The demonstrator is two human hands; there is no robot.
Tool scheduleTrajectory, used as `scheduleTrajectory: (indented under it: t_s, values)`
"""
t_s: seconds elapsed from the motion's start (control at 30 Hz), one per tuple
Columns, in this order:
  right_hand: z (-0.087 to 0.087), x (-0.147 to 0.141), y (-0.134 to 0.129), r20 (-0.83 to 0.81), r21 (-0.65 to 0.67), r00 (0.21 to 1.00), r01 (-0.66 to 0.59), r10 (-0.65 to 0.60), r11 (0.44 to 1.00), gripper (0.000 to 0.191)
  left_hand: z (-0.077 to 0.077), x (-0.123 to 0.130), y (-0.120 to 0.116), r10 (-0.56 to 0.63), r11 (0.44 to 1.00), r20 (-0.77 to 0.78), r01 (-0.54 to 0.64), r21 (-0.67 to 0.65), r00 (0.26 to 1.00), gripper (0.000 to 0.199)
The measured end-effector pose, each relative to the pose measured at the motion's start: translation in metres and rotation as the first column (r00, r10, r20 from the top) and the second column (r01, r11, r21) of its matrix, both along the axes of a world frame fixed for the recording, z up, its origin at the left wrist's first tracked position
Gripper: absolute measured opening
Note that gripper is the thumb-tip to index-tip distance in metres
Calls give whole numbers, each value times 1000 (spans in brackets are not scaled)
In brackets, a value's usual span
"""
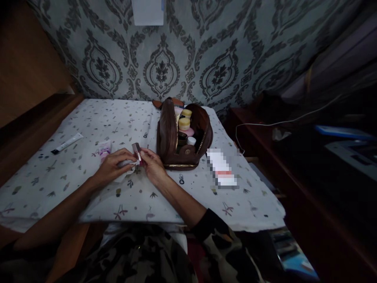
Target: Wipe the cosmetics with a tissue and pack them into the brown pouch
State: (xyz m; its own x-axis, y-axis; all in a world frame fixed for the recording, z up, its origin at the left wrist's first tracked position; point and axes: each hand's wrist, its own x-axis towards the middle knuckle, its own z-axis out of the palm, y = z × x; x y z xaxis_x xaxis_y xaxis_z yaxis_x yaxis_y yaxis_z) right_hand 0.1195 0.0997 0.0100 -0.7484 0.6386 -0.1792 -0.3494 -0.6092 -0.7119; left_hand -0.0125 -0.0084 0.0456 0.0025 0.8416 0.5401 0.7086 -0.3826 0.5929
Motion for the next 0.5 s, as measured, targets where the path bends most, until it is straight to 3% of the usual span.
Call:
scheduleTrajectory:
  t_s: [0.3,0.5]
  values:
    - [7,3,-2,-10,-45,998,-62,61,997,34,-2,-5,0,-4,1000,53,3,8,999,11]
    - [12,4,-4,-14,-43,992,-130,129,991,41,0,-11,1,256,965,125,-262,32,959,7]
